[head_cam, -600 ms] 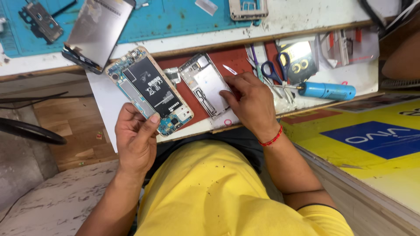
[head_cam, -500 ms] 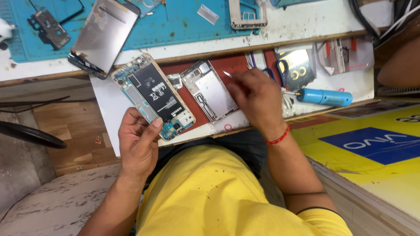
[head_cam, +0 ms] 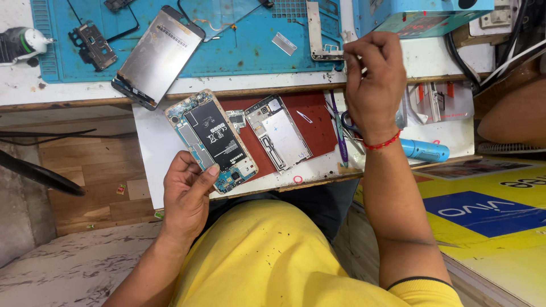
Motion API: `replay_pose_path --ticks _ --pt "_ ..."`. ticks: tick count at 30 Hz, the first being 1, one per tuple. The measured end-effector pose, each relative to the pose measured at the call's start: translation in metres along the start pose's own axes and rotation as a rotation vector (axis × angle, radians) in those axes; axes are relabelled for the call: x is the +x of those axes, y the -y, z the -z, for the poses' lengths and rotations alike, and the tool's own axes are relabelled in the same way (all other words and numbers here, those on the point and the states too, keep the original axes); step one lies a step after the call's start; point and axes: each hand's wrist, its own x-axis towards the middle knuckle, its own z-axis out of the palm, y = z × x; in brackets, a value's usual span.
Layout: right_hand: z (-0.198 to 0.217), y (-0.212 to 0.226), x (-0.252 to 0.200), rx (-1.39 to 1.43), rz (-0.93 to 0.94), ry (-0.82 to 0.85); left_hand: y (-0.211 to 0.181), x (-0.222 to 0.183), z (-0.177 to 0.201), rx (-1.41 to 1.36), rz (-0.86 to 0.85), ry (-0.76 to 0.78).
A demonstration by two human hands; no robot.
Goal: The person disassembles a smartphone by removing the back cover and internal components. They then reassemble the device by placing the motherboard and battery back into the chassis and snapping the back cover into place. The person handles the phone and its parts by hand throughout the process.
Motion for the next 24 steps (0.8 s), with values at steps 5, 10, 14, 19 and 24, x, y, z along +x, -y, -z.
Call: replay_pose_path --ticks 5,10,14,19,24 --pt "0.001 0.001 0.006 -0.175 0.042 0.171 0.003 0.003 -0.001 0.065 0.007 -0.004" --pt "-0.004 0.002 0.009 -0.247 0.012 0.266 0.004 0.003 -0.001 0.123 0.016 -0.008" --pt "-0.001 0.001 0.008 -0.228 0.000 0.246 0.002 0.003 -0.001 0.128 0.032 -0.009" --pt "0.031 0.011 0.022 -0.060 0.105 0.185 0.004 0.003 0.002 0.124 0.039 -0.006" --pt "0.051 0.022 0.025 -0.085 0.061 0.220 0.007 0.006 -0.002 0.129 0.048 -0.016"
